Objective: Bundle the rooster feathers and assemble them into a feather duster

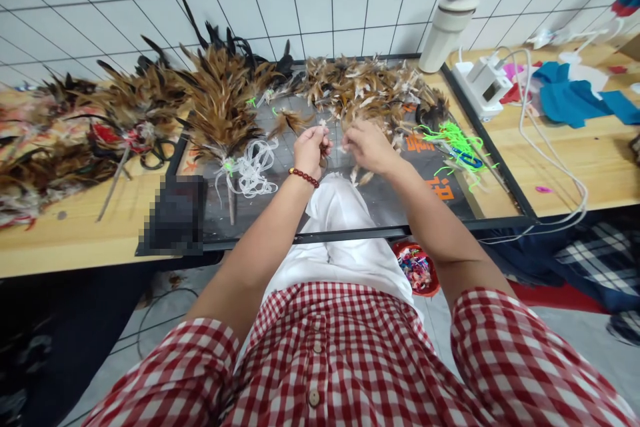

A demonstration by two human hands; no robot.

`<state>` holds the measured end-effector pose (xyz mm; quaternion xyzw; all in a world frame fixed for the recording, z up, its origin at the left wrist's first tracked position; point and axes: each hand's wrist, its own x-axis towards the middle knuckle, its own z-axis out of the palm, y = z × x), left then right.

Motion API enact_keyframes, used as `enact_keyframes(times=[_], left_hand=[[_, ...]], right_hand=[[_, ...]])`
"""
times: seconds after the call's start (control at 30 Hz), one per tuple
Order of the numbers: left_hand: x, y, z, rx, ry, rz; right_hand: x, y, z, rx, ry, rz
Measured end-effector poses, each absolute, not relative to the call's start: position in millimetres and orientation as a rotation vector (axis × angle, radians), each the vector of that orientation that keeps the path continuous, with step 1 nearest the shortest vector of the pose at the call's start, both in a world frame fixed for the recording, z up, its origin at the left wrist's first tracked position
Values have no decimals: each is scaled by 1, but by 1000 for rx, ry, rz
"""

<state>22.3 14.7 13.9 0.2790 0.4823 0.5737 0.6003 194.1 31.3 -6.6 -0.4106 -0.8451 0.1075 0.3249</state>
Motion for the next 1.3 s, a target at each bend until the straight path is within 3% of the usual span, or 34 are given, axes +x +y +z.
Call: enact_keyframes(times=[0.23, 0.57, 0.77, 0.9, 1.03, 1.13, 1.3], left_hand=[[29, 14, 10, 651, 1033, 1315], [30, 5, 11, 687, 843, 1171], [27, 13, 9, 592, 875, 1227], [20, 22, 8, 551, 950, 1350], [17, 25, 7, 588, 1024, 1412], [22, 22, 6, 657, 1026, 1370], [33, 18, -1, 704, 1024, 1352]], right_hand=[[165, 26, -7, -986, -1269, 1082], [160, 20, -1, -995, -1001, 1383], [164, 20, -4, -1096, -1260, 1252], [181, 27, -8, -1065, -1910, 877], [196, 32, -6, -888, -2417, 731], [191, 29, -2, -940, -2297, 677], [164, 20, 1, -998, -1407, 952]])
